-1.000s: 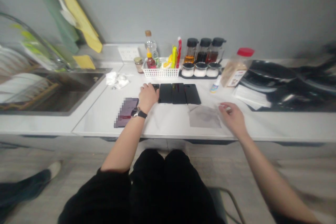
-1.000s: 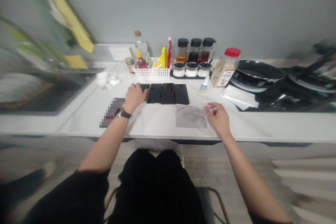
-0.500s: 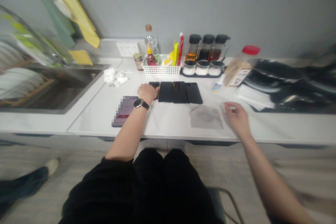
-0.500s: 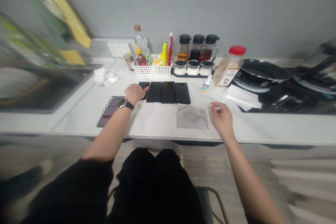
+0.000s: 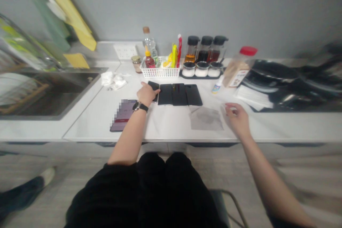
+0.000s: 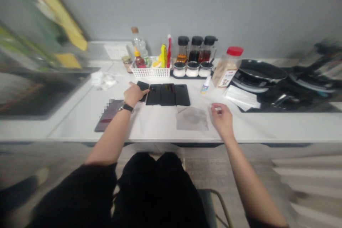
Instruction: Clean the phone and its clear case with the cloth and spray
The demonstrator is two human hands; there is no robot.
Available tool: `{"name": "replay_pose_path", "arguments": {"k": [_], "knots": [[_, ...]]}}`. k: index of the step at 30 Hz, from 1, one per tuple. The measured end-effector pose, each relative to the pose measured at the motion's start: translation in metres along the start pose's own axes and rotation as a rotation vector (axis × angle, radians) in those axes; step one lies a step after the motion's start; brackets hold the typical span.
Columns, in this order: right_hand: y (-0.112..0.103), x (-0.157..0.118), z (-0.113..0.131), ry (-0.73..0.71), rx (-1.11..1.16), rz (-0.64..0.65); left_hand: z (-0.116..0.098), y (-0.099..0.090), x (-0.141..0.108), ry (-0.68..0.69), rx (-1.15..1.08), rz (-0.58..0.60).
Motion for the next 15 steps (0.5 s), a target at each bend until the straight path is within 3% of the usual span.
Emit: {"name": "replay_pose_path", "arguments": {"k": [4,6,8,9,12,15], "knots": [[-0.010,-0.004,0.007,0.013,0.053,-0.062,0.005,-0.019,-0.002,0.000,-0.080,-0.065],[-0.013,-0.007,0.016,0.004,0.088,-0.096,0.010,-0.034,-0.012,0.006,-0.188,-0.112],[-0.004,-0.007,0.030,-0.015,0.132,-0.074,0.009,-0.043,-0.027,0.081,-0.330,-0.083],[0.006,-0.005,0.040,-0.030,0.154,-0.038,0.004,-0.044,-0.037,0.148,-0.423,-0.029],[0.054,0.009,0.080,-0.083,0.291,0.172,-0.017,-0.031,-0.068,0.317,-0.748,0.282],[0.119,0.031,0.123,-0.040,0.682,0.486,-0.044,-0.024,-0.087,0.512,-0.977,0.415]]}}
Point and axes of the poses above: each hand's wrist, its own x-axis towards the middle knuckle, its own y-axis out of the palm, z = x × y, the point moved 8 cm from there along x, towards the middle knuckle, and after that the axes turned 7 degrees about -y, right-handed, at the moved point
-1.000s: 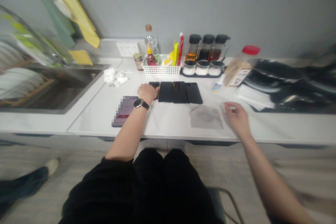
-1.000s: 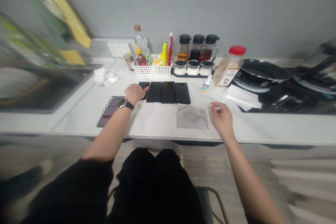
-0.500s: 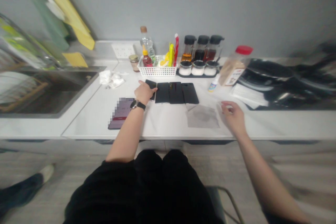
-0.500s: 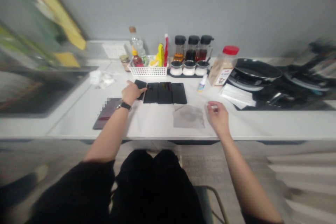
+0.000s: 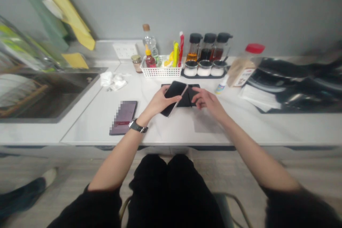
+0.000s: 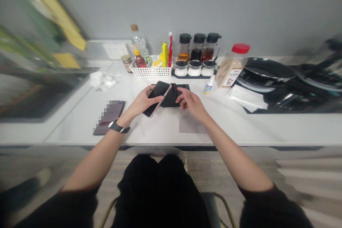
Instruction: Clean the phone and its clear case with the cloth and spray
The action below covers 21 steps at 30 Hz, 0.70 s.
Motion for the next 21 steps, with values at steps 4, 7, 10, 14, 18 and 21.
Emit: {"name": "replay_pose_path", "arguments": {"k": [4,7,10,14,18,21], "knots": [[0.040,0.056,-0.001,0.011,0.210,0.162,-0.001,0.018,0.013,0.083,-0.125,0.057],[0.045,0.069,-0.010,-0.013,0.248,0.131,0.000,0.017,0.013,0.132,-0.124,-0.009],[0.041,0.061,-0.022,-0.060,0.221,0.069,0.003,0.017,0.004,0.117,0.007,-0.078],[0.035,0.043,-0.031,-0.102,0.130,-0.005,0.007,0.024,-0.006,0.032,0.149,-0.079],[0.037,0.033,-0.029,-0.097,0.069,-0.045,0.013,0.031,-0.007,-0.035,0.206,-0.057],[0.037,0.029,-0.022,-0.129,0.048,-0.074,0.013,0.032,-0.009,-0.019,0.177,-0.071]]}}
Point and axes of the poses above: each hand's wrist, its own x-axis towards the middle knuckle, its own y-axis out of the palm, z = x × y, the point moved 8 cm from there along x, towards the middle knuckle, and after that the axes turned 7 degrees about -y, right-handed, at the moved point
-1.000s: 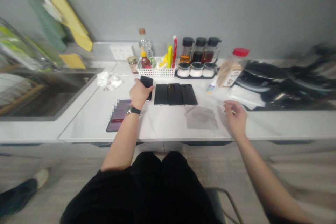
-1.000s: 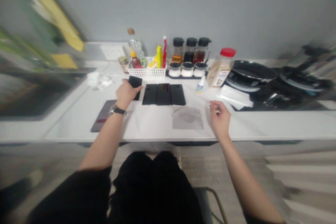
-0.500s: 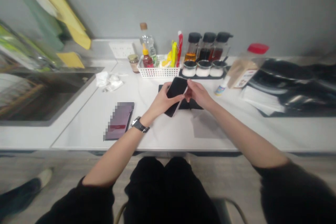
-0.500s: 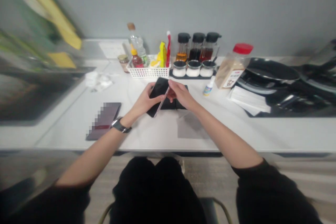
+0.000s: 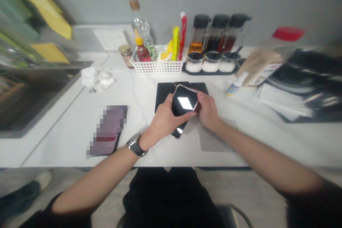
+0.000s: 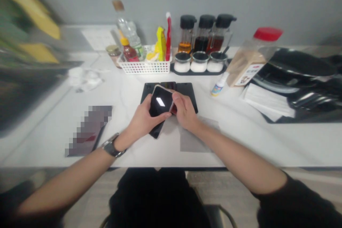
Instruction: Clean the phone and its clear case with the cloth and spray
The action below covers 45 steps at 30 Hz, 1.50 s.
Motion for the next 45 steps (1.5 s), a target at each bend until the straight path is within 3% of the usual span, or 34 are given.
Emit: {"name": "replay_pose_path", "arguments": {"k": [9,16,20,23,28,34,39,45], "knots": [[0.000,-0.007,0.014,0.017,-0.016,-0.092,-0.001,0.002,-0.006,0.069,-0.115,0.013],[0.011,-0.002,0.001,0.169,0.113,-0.024,-0.001,0.003,-0.006,0.102,-0.255,0.073],[0.009,0.009,0.008,0.121,0.138,0.021,0.001,0.007,-0.004,0.064,-0.279,0.121],[-0.002,0.015,0.023,0.015,0.100,-0.073,-0.003,0.012,-0.006,0.084,-0.234,0.174],[-0.012,0.014,0.039,-0.095,0.099,-0.233,-0.015,0.030,-0.016,0.164,-0.219,0.366],[-0.008,0.009,0.038,-0.076,0.141,-0.375,-0.023,0.046,-0.027,0.151,-0.302,0.491],[-0.011,0.011,0.026,-0.044,0.223,-0.447,-0.024,0.055,-0.030,0.115,-0.312,0.451],[-0.007,0.019,0.012,-0.016,0.070,-0.426,-0.014,0.054,-0.029,0.065,-0.343,0.334]]}}
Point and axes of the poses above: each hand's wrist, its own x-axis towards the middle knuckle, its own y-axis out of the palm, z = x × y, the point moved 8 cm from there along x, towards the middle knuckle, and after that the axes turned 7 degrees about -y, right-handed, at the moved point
